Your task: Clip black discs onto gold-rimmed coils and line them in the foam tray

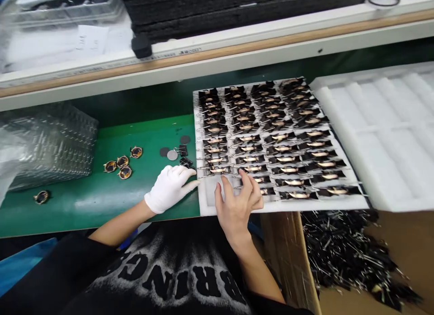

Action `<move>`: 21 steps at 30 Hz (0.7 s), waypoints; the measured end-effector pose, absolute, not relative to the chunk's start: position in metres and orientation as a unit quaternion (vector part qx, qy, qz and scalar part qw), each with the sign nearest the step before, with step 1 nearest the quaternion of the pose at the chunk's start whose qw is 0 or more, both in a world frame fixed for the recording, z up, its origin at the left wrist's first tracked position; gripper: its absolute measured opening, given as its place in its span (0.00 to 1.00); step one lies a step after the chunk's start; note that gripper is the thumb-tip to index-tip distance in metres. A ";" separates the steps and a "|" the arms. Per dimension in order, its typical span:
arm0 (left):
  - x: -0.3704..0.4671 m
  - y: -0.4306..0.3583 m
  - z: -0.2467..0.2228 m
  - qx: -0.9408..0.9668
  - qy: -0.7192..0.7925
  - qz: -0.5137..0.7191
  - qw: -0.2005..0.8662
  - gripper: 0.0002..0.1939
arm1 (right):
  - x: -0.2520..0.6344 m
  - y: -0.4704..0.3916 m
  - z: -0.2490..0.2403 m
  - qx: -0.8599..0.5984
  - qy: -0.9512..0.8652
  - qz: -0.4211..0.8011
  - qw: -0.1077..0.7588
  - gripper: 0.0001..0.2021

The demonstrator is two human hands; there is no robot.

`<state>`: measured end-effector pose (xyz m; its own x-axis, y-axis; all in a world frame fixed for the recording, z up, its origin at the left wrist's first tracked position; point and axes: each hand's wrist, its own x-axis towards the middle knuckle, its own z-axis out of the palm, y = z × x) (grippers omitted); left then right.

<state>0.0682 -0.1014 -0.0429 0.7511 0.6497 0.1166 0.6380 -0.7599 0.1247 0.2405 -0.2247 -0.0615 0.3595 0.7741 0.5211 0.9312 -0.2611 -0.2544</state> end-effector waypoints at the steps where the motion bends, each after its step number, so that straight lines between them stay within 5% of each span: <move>1: 0.058 -0.098 -0.041 0.929 0.358 0.085 0.045 0.19 | 0.237 -0.224 -0.060 -0.764 -0.563 -0.145 0.279 0.07; 6: -0.025 -0.054 -0.039 0.821 0.554 0.137 -0.024 0.21 | 0.210 -0.214 -0.059 -0.658 -0.682 -0.109 0.299 0.07; 12: -0.096 -0.003 -0.043 0.797 0.604 -0.012 0.026 0.44 | 0.161 -0.183 -0.057 -0.649 -0.739 -0.035 0.178 0.12; 16: -0.091 0.016 -0.045 0.838 0.540 -0.051 0.066 0.30 | 0.127 -0.154 -0.057 -0.657 -0.745 -0.005 0.114 0.17; 21: -0.077 0.012 -0.047 0.864 0.499 -0.051 0.045 0.25 | 0.108 -0.141 -0.068 -0.632 -0.770 0.033 0.081 0.19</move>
